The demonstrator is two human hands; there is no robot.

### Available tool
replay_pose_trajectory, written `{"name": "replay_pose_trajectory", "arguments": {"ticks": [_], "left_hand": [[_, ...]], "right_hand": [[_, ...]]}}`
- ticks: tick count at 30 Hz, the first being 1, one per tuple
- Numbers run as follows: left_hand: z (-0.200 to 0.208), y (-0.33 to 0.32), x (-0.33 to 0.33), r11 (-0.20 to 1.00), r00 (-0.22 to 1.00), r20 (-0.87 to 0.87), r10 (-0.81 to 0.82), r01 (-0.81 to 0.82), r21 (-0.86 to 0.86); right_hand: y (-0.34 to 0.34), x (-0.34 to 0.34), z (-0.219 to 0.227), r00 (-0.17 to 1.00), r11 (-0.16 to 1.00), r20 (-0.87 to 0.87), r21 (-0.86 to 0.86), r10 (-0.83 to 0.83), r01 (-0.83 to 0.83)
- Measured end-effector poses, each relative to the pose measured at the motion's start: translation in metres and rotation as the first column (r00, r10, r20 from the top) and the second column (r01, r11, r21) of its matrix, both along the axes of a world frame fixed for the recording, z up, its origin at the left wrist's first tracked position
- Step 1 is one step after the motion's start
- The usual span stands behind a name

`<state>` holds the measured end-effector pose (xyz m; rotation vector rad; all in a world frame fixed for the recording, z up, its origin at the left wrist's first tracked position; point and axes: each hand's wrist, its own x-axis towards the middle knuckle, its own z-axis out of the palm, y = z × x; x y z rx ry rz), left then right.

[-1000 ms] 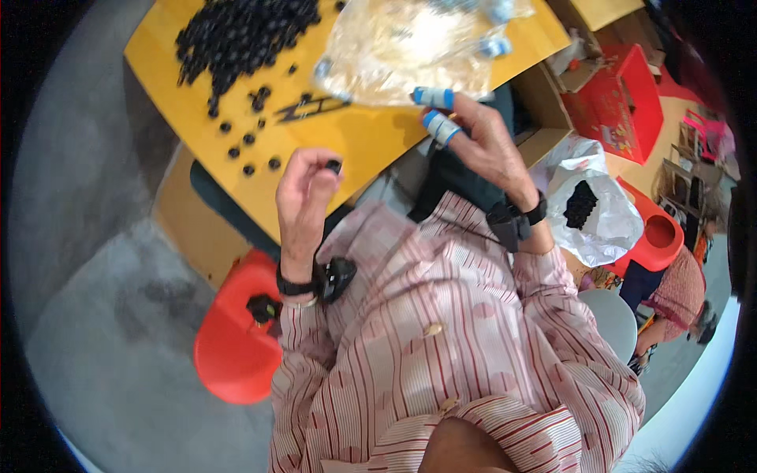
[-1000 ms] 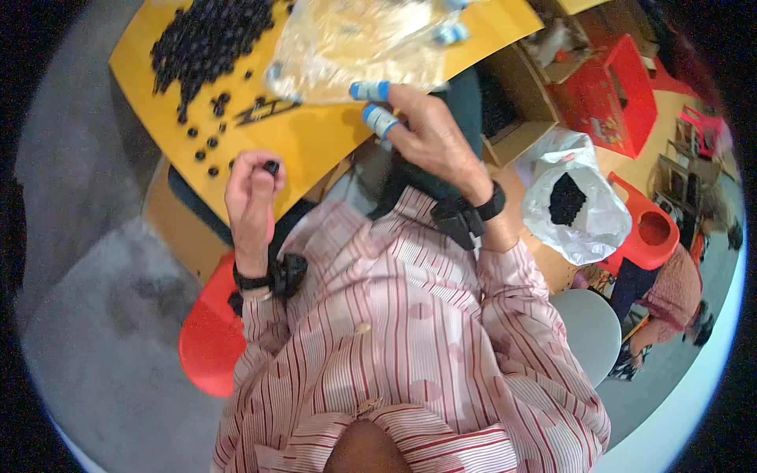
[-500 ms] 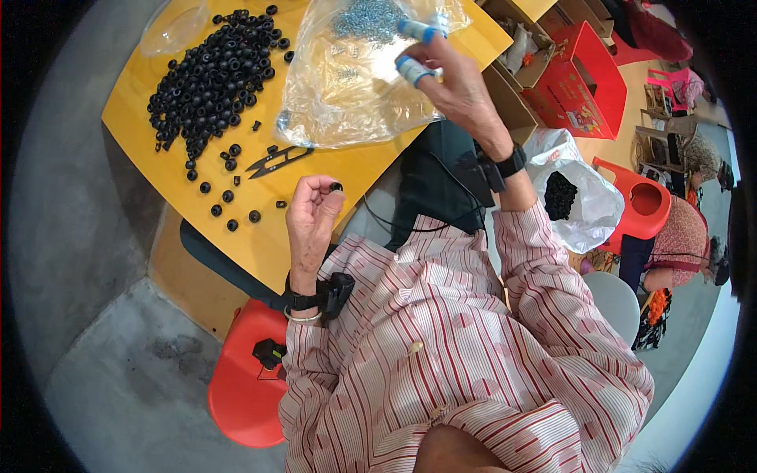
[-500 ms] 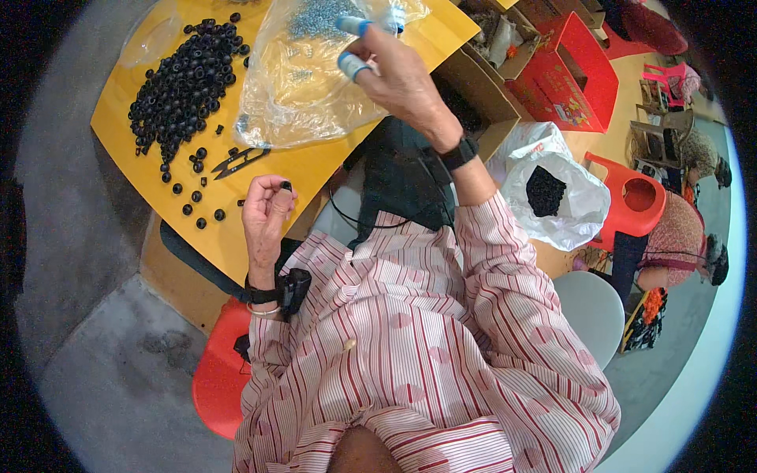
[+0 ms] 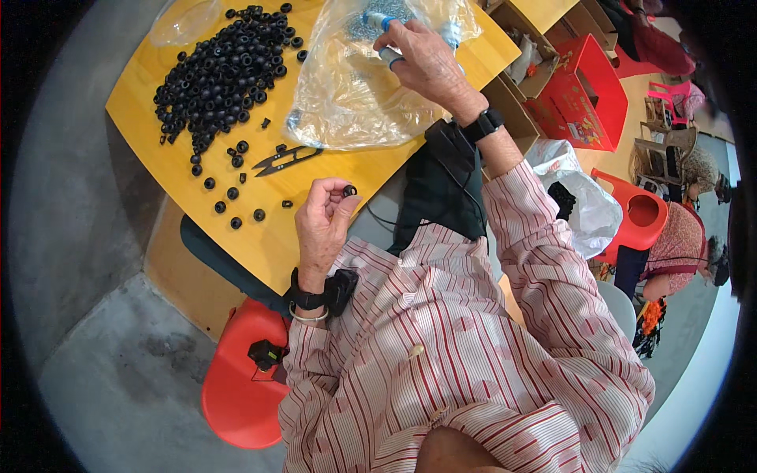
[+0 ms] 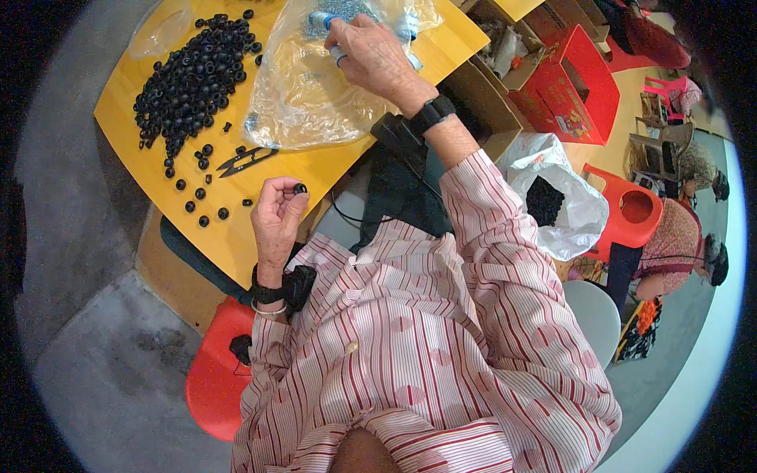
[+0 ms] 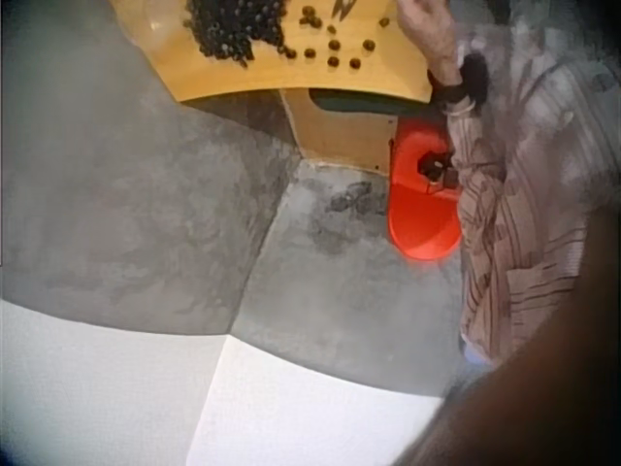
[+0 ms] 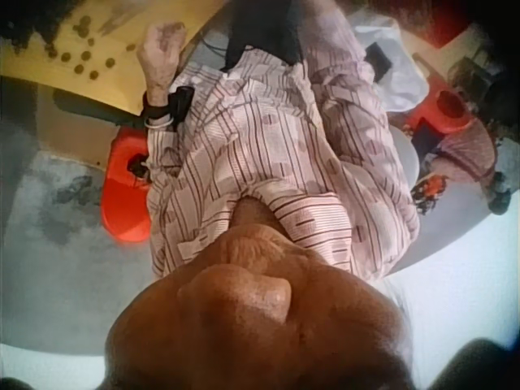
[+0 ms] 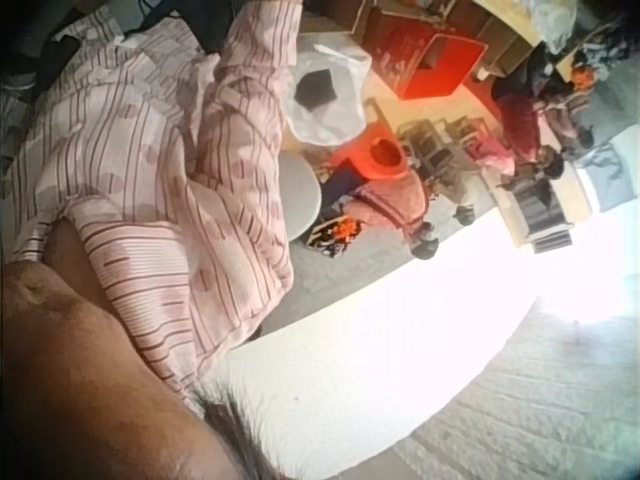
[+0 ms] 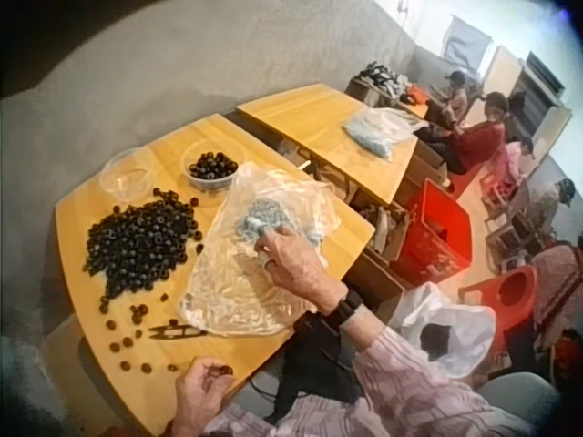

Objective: The person dumps black plastic parts onto the table, places tape guards onto their fingers, and assembles the black plastic parts by hand.

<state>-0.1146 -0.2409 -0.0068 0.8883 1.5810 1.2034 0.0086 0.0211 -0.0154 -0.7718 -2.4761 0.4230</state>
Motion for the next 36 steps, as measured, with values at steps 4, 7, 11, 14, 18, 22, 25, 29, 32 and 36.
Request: {"name": "replay_pose_trajectory", "arguments": {"ticks": [4, 7, 11, 14, 18, 22, 25, 29, 32, 36], "left_hand": [[0.0, 0.003, 0.002, 0.998, 0.997, -0.057, 0.053, -0.051, 0.047], [-0.001, 0.004, 0.001, 0.998, 0.997, -0.059, 0.052, -0.05, 0.042], [-0.005, 0.004, 0.001, 0.998, 0.999, -0.014, 0.051, -0.05, 0.029], [-0.005, 0.003, 0.001, 0.999, 0.999, 0.031, 0.045, -0.045, 0.01], [0.003, 0.005, -0.002, 0.999, 0.991, 0.129, 0.019, -0.013, -0.046], [0.004, 0.004, -0.006, 0.999, 0.977, 0.211, 0.02, -0.009, -0.049], [0.011, 0.002, -0.011, 0.999, 0.973, 0.226, 0.048, -0.049, -0.001], [0.04, 0.004, -0.017, 0.988, 0.908, 0.409, 0.089, -0.133, 0.08], [0.055, 0.009, -0.018, 0.968, 0.921, 0.381, 0.085, -0.167, 0.188], [0.057, 0.008, -0.021, 0.965, 0.892, 0.449, 0.06, -0.168, 0.203]], "right_hand": [[0.005, -0.006, -0.006, 0.999, 1.0, -0.029, -0.007, 0.012, -0.012], [0.004, -0.01, -0.008, 0.999, 0.999, 0.028, -0.044, -0.017, 0.018], [0.002, -0.011, -0.007, 0.993, 0.999, 0.118, 0.016, -0.03, 0.029], [0.0, -0.012, -0.006, 0.994, 1.0, 0.112, 0.022, -0.005, 0.002], [-0.001, -0.01, -0.009, 0.999, 1.0, 0.048, 0.024, -0.003, 0.001], [0.001, -0.004, -0.014, 0.999, 0.999, -0.038, -0.034, 0.035, -0.036], [-0.014, 0.001, 0.001, 0.985, 0.982, -0.163, -0.189, -0.057, 0.026], [-0.053, 0.008, 0.045, 0.914, 0.901, -0.404, -0.388, 0.023, -0.194], [-0.087, 0.008, 0.08, 0.897, 0.935, -0.401, -0.213, 0.183, -0.285], [-0.114, 0.007, 0.091, 0.871, 0.886, -0.423, -0.262, 0.251, -0.383]]}}
